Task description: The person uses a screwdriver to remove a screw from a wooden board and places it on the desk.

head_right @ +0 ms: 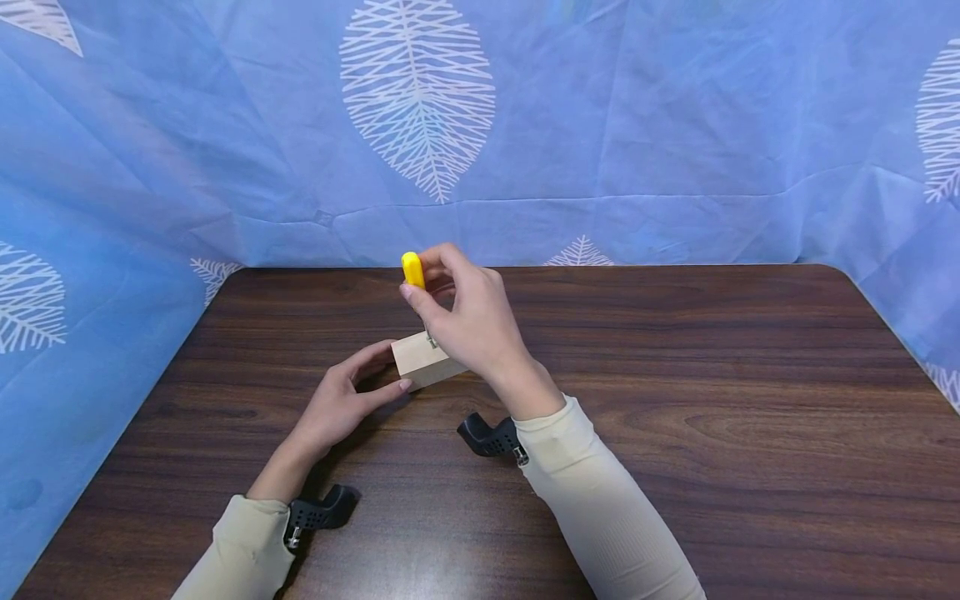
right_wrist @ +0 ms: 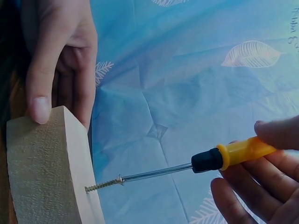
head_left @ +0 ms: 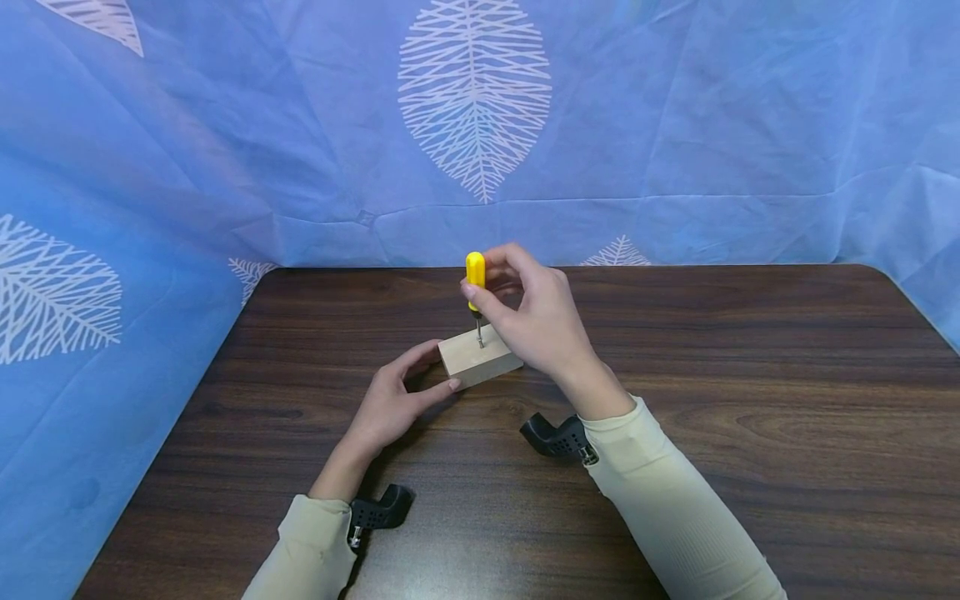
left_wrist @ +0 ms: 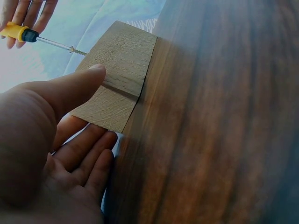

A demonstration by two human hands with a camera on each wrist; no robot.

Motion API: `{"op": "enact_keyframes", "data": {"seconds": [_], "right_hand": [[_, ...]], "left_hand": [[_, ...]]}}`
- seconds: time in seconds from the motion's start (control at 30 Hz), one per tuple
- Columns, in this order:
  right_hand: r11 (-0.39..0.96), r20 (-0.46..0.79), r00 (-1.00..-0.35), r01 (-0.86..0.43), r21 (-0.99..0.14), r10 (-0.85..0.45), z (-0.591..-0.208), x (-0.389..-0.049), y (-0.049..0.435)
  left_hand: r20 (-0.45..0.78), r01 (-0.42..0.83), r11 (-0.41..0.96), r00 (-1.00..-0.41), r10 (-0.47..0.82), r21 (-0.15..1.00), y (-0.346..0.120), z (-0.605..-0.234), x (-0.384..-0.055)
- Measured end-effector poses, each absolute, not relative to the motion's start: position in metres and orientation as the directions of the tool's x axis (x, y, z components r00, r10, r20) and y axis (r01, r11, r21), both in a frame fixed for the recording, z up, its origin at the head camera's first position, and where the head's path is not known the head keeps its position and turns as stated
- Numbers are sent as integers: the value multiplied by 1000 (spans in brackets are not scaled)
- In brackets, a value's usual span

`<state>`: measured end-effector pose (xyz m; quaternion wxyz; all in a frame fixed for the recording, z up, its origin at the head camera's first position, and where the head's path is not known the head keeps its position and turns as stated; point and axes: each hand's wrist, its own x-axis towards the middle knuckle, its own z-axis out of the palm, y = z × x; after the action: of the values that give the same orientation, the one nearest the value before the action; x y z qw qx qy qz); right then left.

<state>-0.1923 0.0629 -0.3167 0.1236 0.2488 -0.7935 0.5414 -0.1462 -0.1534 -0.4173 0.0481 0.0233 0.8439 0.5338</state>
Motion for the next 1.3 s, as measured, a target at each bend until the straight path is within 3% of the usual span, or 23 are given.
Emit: {"op": "enact_keyframes", "data": {"seconds": [0.57, 1.3], "right_hand": [[301, 434, -861, -502, -811, -266, -318, -191, 61], [329, 512, -823, -568, -755, -246, -319, -192, 62]], "left_hand": [[-63, -16, 442, -994, 91, 897, -154, -418, -146], [-68, -19, 447, -993, 94, 895, -153, -418, -146]]}}
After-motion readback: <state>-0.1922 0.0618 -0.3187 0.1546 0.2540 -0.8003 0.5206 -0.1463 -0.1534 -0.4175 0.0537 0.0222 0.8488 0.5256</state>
